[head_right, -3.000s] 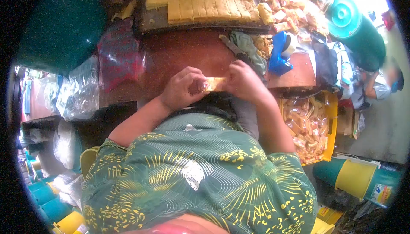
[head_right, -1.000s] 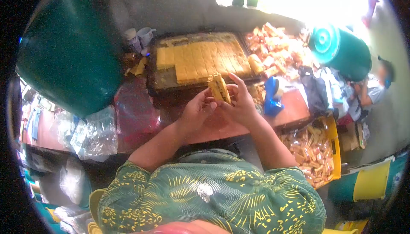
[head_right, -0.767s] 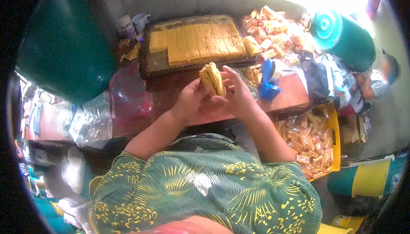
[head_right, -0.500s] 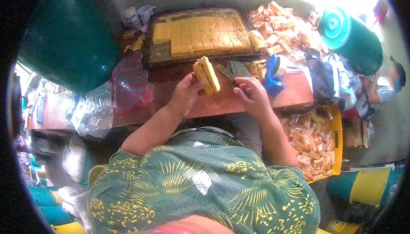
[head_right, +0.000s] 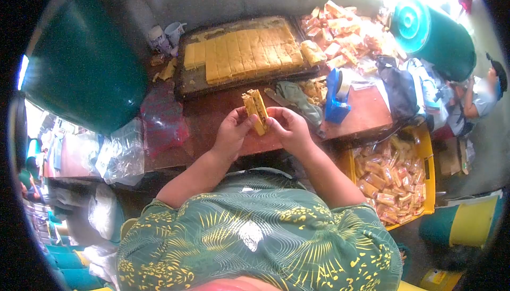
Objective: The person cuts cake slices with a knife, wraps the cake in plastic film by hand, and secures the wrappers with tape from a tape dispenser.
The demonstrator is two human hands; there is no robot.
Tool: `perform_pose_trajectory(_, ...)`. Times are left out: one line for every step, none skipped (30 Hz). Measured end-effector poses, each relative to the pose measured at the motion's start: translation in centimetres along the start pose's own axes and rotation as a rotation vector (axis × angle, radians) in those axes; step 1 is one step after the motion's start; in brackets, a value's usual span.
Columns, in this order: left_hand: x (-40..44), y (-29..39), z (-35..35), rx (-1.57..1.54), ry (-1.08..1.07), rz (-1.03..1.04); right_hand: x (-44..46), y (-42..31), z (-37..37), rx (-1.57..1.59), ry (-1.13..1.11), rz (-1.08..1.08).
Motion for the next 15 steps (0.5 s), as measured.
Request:
perform_pose_trajectory(-0.1, -0.2, -0.1, -0.003, 0.001, -0.022, 0.1, 0.1, 0.1, 0.009, 0.008, -0.004)
perform_pose_trajectory(-0.1, -0.3, -0.1, -0.006, 0.000, -0.043, 0.1, 0.3, 0.1, 0.016, 0.017, -0.008)
perform_pose_trajectory(0.0, -0.3, -0.1, -0.010, -0.002, -0.061, -0.1, 0.0, 0.2, -0.005, 0.021, -0.017)
perform_pose_trajectory(-0.1, -0.5, -0.1, -0.010, -0.005, -0.059, -0.1, 0.0, 0.2, 0.016, 0.003, -0.011)
perform_pose_trajectory(-0.1, -0.7, -0.2, -0.011, -0.009, -0.058, -0.1, 0.0, 0.2, 0.037, -0.016, -0.007)
perform_pose_trajectory(0.0, -0.7, -0.1, -0.011, -0.013, -0.055, -0.1, 0.0, 0.2, 0.059, -0.034, -0.003)
perform_pose_trajectory(0.0, -0.8, -0.1, -0.016, -0.006, -0.058, -0.1, 0.1, 0.1, 0.054, -0.052, 0.012)
perform_pose_trajectory(-0.1, -0.8, 0.0, -0.022, 0.001, -0.062, -0.1, 0.1, 0.1, 0.049, -0.070, 0.029)
perform_pose_trajectory(0.0, -0.7, 0.2, -0.027, 0.007, -0.064, -0.1, 0.2, 0.0, 0.044, -0.087, 0.043)
perform_pose_trajectory(0.0, -0.6, 0.4, -0.020, 0.009, -0.076, 0.0, 0.3, 0.0, 0.096, -0.105, 0.067)
perform_pose_trajectory(0.0, -0.4, 0.5, -0.013, 0.012, -0.089, 0.1, 0.6, 0.0, 0.149, -0.123, 0.092)
perform_pose_trajectory(-0.1, -0.4, 0.5, -0.006, 0.015, -0.105, 0.0, 0.9, 0.0, 0.204, -0.140, 0.118)
perform_pose_trajectory(-0.1, -0.6, 0.5, -0.006, 0.022, -0.105, 0.2, 1.2, -0.1, 0.205, -0.158, 0.098)
perform_pose_trajectory(-0.2, -0.7, 0.4, -0.006, 0.028, -0.107, 0.1, 1.4, -0.1, 0.240, -0.172, 0.121)
perform_pose_trajectory(0.0, -0.8, 0.4, -0.007, 0.034, -0.106, 0.1, 1.5, -0.2, 0.274, -0.186, 0.141)
Point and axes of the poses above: each hand's wrist, its own x-axis towards the middle knuckle, its own z-axis out of the palm, y = z × x, the point moved 4 cm from there along x, towards the middle knuckle, and after that the axes turned 11 degrees about z, right-handed, at the moved point
